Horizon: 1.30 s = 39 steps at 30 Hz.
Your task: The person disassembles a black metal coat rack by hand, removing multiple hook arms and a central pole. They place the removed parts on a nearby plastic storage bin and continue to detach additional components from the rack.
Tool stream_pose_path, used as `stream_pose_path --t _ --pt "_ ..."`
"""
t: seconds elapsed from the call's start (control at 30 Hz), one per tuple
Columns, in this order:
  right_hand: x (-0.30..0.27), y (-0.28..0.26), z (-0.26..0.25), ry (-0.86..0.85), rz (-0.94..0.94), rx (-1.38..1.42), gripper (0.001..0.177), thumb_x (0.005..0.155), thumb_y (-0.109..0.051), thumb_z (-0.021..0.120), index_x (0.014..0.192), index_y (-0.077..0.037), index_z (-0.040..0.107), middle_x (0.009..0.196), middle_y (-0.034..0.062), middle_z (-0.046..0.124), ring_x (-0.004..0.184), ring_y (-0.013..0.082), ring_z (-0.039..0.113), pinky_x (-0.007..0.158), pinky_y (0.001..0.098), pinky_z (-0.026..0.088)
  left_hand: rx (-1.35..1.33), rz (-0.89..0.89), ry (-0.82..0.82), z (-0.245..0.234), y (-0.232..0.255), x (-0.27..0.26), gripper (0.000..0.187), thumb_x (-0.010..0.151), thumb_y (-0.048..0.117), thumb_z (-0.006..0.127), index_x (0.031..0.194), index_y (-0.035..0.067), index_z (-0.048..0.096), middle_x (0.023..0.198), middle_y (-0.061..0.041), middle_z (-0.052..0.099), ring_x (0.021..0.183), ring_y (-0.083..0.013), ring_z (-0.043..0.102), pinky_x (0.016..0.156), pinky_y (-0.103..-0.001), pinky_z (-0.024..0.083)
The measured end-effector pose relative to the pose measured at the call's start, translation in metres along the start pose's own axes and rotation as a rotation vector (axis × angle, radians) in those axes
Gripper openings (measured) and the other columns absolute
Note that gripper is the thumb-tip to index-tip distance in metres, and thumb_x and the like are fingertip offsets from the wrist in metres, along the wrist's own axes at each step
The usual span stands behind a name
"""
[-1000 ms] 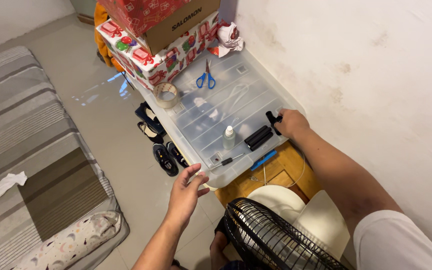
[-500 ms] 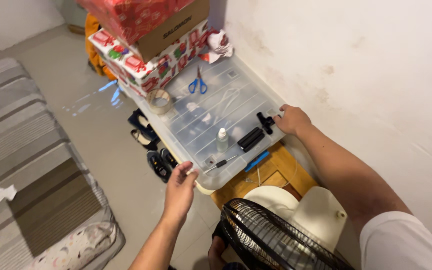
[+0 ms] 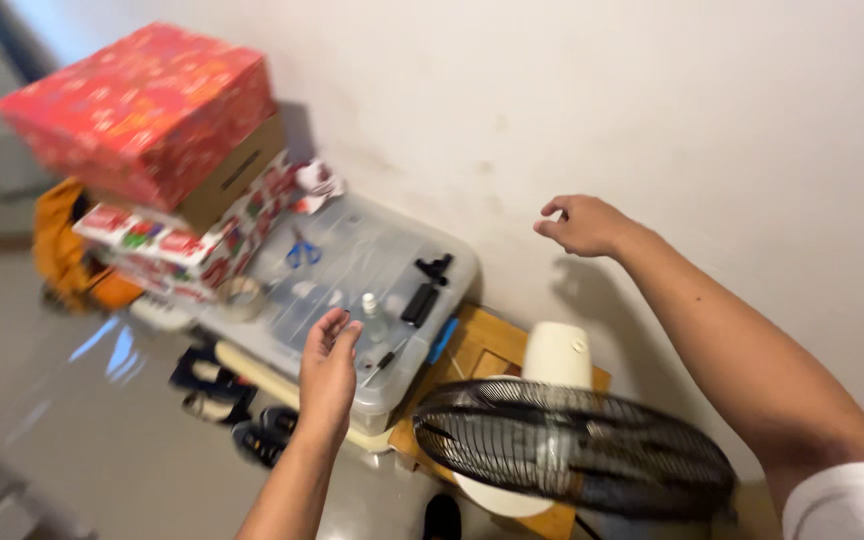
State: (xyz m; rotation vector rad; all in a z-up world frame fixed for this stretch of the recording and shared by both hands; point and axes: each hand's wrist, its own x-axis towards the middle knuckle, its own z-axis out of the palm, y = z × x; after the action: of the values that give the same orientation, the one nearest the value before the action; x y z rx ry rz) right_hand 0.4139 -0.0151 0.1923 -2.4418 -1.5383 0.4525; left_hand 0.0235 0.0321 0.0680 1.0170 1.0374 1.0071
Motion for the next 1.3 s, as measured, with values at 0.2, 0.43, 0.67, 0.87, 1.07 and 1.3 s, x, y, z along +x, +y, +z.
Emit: stream_pose_path --t 0.2,0.43,0.67,0.87,1.07,1.3 --pt "-0.151 -0.018 -0.040 0.177 0.102 0.227 0.047 0.093 -0.038 0.065 0.129 -0.009 0.065 0.089 0.0073 0.071 0.070 0.0174 0.070 0.066 0.0355 0.057 0.019 0.166 -0.223 0.007 0.017 -0.028 0.046 0.094 0.019 0.065 0.135 0.002 0.056 0.138 -0.013 0.063 0.130 -0.0207 0.057 0.111 -0.033 0.041" --pt "-0.307 -0.012 -0.024 0.472 0.128 0.356 0.042 0.092 -0.034 0.069 0.124 -0.007 0.068 0.083 0.0041 0.070 0.067 0.0118 0.065 0.065 0.0296 0.054 0.012 0.250 -0.465 0.046 0.040 -0.085 0.043 0.095 0.017 0.064 0.134 0.001 0.056 0.138 -0.013 0.062 0.131 -0.0211 0.057 0.111 -0.033 0.042" --pt "-0.445 0.009 -0.025 0.781 0.295 0.374 0.038 0.093 -0.032 0.069 0.120 -0.005 0.069 0.086 -0.0002 0.067 0.070 0.0094 0.057 0.066 0.0271 0.053 0.016 0.344 -0.765 0.127 0.069 -0.183 0.043 0.096 0.019 0.063 0.135 0.002 0.055 0.138 -0.011 0.062 0.127 -0.0200 0.058 0.108 -0.034 0.045" --pt "-0.537 0.067 -0.024 1.185 0.186 0.452 0.022 0.099 -0.019 0.070 0.111 0.000 0.069 0.088 -0.0020 0.064 0.079 0.0045 0.056 0.071 0.0217 0.050 0.046 0.311 -0.987 0.188 0.064 -0.277 0.046 0.094 0.020 0.064 0.137 0.006 0.055 0.136 -0.013 0.062 0.127 -0.0228 0.060 0.105 -0.037 0.048" --pt "-0.618 0.174 -0.051 1.453 0.154 0.537 0.022 0.100 -0.014 0.069 0.117 0.000 0.066 0.098 -0.0008 0.062 0.082 0.0056 0.053 0.072 0.0214 0.047 0.141 0.439 -1.098 0.262 0.027 -0.377 0.049 0.093 0.027 0.065 0.138 0.007 0.056 0.138 -0.015 0.062 0.134 -0.0264 0.055 0.111 -0.041 0.041" --pt "-0.631 0.270 -0.075 1.352 0.238 0.480 0.047 0.094 -0.018 0.073 0.131 0.002 0.053 0.115 0.0104 0.064 0.106 0.0154 0.062 0.095 0.0292 0.053 0.190 0.404 -1.094 0.360 -0.026 -0.469 0.060 0.088 0.026 0.072 0.138 0.005 0.049 0.145 -0.016 0.053 0.134 -0.0320 0.050 0.107 -0.044 0.043"
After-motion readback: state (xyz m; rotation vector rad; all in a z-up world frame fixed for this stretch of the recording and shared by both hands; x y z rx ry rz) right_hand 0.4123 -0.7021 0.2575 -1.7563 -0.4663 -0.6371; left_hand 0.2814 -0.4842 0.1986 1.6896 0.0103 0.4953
